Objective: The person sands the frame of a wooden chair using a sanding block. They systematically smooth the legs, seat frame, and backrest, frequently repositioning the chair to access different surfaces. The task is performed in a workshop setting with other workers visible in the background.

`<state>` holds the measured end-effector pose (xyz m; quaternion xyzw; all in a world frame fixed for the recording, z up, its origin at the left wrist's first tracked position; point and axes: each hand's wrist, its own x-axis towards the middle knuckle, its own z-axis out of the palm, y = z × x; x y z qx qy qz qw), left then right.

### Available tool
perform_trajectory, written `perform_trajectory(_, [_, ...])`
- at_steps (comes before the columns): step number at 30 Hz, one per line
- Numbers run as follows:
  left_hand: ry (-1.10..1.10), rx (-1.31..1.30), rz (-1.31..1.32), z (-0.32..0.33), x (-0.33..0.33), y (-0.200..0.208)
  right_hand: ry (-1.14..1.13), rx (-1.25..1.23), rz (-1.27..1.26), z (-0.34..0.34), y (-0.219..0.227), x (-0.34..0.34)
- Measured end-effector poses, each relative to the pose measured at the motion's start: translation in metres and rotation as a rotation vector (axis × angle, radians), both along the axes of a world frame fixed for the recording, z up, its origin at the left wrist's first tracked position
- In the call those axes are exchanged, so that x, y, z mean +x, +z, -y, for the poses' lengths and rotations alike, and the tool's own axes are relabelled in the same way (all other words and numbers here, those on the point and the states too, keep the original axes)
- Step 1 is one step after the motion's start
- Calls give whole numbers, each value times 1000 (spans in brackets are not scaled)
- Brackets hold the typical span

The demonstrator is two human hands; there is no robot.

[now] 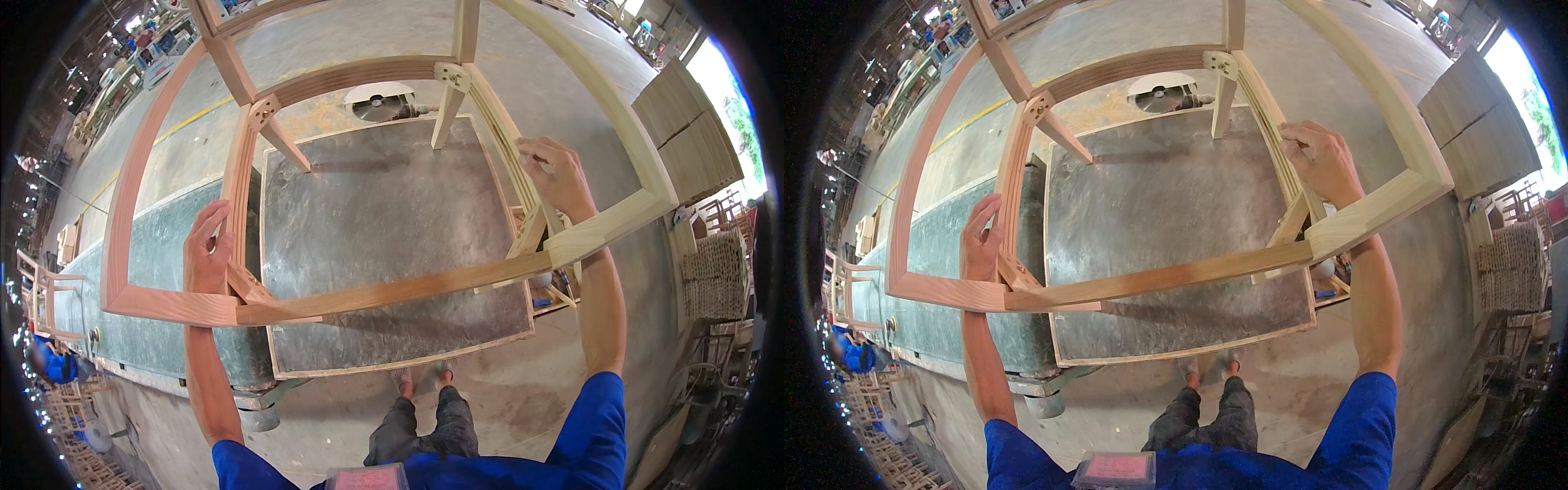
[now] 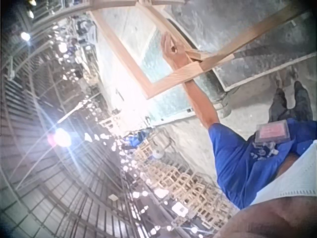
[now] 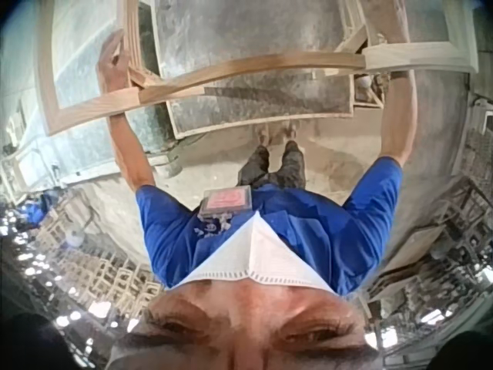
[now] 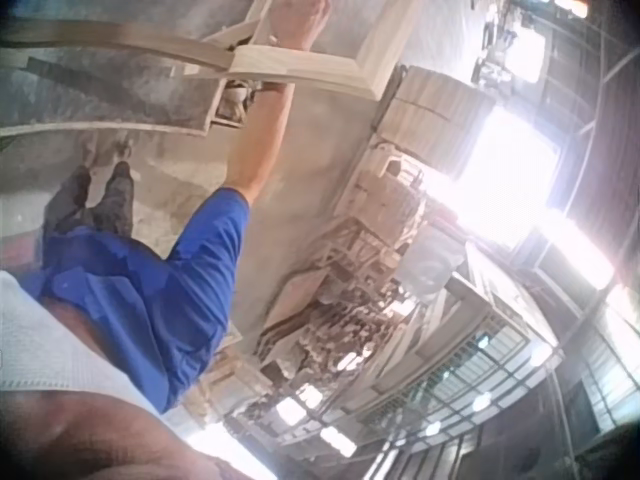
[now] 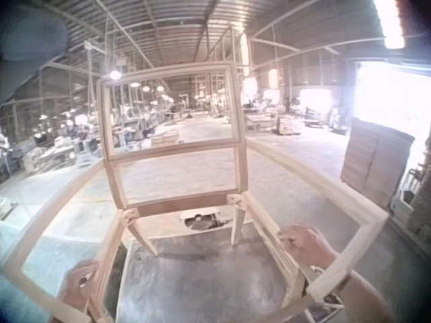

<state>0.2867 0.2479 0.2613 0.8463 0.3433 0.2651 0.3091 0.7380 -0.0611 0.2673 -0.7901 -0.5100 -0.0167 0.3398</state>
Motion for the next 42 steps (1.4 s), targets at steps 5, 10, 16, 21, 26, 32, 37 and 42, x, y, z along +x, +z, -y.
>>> perform_trajectory(5, [-5,33,73,-2,5,-5,27,58,-9,5,-3,0])
perform_trajectory(10, [-49,129,64,-6,0,-8,-5,45,-54,7,-6,-10])
perform_trajectory(16, [-28,69,63,-5,-1,-7,6,69,-15,11,-10,-12])
perform_trajectory(21, [7,-12,129,-2,2,-8,-6,27,-9,11,-7,-12])
perform_trajectory(26, [-4,-41,131,-2,-1,-8,-11,84,28,13,-15,-14])
perform_trajectory(32, [-357,543,-113,-33,-20,-19,182,304,133,30,-35,11])
perform_trajectory(37, [-109,-583,512,52,-63,-113,-291,420,-753,145,-123,-14])
perform_trajectory(42, [195,-578,809,125,-21,-145,-1245,639,-1052,387,-328,-97])
